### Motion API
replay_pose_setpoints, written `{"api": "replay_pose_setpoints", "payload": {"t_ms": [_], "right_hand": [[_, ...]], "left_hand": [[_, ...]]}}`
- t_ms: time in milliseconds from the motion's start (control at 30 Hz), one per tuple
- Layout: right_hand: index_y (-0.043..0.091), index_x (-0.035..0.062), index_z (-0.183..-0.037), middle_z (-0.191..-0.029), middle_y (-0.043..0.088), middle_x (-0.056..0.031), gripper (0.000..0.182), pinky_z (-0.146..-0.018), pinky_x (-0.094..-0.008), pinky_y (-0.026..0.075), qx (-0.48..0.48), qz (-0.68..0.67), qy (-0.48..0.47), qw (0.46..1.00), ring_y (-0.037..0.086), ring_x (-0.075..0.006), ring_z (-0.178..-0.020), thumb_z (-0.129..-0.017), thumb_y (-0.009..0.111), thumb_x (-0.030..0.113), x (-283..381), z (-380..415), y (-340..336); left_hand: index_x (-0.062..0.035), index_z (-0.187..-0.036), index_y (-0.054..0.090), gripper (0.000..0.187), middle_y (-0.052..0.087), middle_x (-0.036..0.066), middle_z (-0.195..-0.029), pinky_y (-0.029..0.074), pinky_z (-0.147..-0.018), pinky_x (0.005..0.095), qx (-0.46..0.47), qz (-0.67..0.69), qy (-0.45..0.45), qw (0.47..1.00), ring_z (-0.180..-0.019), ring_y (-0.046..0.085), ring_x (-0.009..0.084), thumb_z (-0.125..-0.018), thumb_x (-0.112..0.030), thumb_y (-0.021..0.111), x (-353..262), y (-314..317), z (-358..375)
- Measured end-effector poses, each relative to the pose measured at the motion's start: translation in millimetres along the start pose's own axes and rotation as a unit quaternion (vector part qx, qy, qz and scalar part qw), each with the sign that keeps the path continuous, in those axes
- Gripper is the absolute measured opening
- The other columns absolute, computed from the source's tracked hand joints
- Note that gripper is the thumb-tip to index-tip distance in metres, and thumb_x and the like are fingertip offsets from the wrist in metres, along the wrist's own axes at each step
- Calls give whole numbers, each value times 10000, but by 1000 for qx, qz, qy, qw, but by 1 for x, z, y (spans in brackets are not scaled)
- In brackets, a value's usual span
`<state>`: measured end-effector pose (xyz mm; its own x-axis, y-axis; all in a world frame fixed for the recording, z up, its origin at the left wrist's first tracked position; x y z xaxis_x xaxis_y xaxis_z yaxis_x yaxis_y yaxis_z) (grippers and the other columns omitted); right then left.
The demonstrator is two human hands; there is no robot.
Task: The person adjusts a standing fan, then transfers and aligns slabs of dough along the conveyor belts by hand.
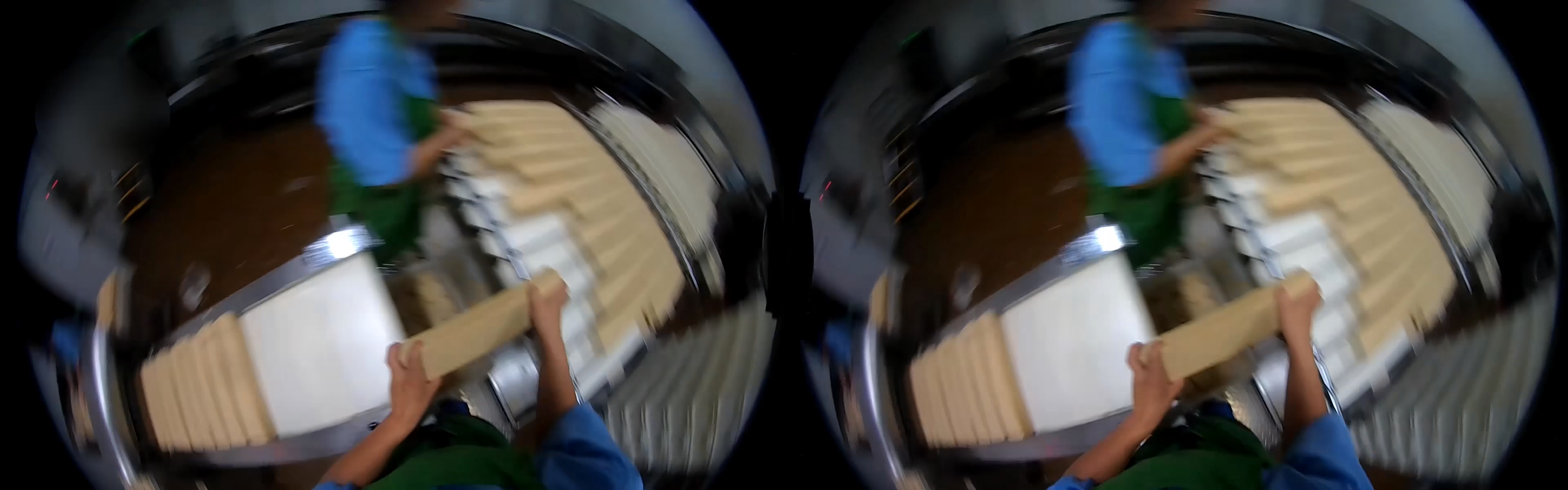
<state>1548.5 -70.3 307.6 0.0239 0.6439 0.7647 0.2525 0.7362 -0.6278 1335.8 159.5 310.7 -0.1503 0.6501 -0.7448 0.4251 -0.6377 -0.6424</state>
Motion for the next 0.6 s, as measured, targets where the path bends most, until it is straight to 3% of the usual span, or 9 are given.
{"api": "replay_pose_setpoints", "payload": {"t_ms": [33,100,133,400,500,533,600], "right_hand": [[360,-45,-1256,-1205,418,-276,675,-1009,-452,320,-38,12,-28,999,376,-399,-1148,-743,643,292,-30,-14,-29],[385,-64,-1212,-1163,434,-301,647,-988,-450,342,-82,8,99,992,375,-402,-1147,-734,639,290,-41,-15,-86],[385,-64,-1212,-1163,434,-301,647,-988,-450,342,-110,14,116,987,375,-402,-1147,-734,639,290,-61,-16,-114],[432,-92,-1169,-1136,487,-309,608,-918,-429,430,-101,-15,253,962,519,-404,-1067,-751,607,313,-193,-20,-229],[488,-70,-1148,-1121,547,-304,611,-915,-424,433,-23,52,209,976,549,-396,-1057,-755,596,385,-247,-31,-253],[488,-70,-1148,-1121,547,-304,611,-915,-424,433,-26,50,205,977,549,-396,-1057,-755,596,385,-258,-35,-260],[518,-18,-1161,-1150,547,-276,607,-942,-446,398,97,163,225,956,524,-423,-1068,-776,546,450,-277,-47,-265]], "left_hand": [[-72,-1299,379,765,278,274,-1304,421,-936,453,38,8,35,999,-1146,401,462,-628,-81,747,-28,14,-5],[-69,-1299,393,775,302,241,-1293,413,-928,452,82,23,85,993,-1146,409,435,-616,-85,759,-66,38,-6],[-69,-1299,393,775,302,241,-1293,413,-928,452,104,34,107,988,-1146,409,435,-616,-85,759,-84,50,-2],[-143,-1323,423,706,404,272,-1227,454,-865,452,264,36,233,935,-1078,483,433,-701,-209,752,-168,126,45],[-137,-1344,401,706,343,281,-1270,496,-812,422,376,57,329,864,-988,543,406,-743,-273,747,-175,162,71],[-137,-1344,401,706,343,281,-1270,496,-812,422,373,56,333,864,-988,543,406,-743,-273,747,-178,173,79],[-138,-1343,398,677,313,296,-1281,501,-823,421,483,107,314,810,-987,552,397,-765,-256,730,-180,197,95]]}}
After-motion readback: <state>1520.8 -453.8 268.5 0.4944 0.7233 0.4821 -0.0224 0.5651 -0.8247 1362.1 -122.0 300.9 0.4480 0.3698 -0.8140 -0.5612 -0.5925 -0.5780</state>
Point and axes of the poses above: each hand's wrist, its own z-axis away from the middle knuckle, its own y-axis out of the palm, x = y × z, the point moved 3 cm from there along -z, towards the middle knuckle
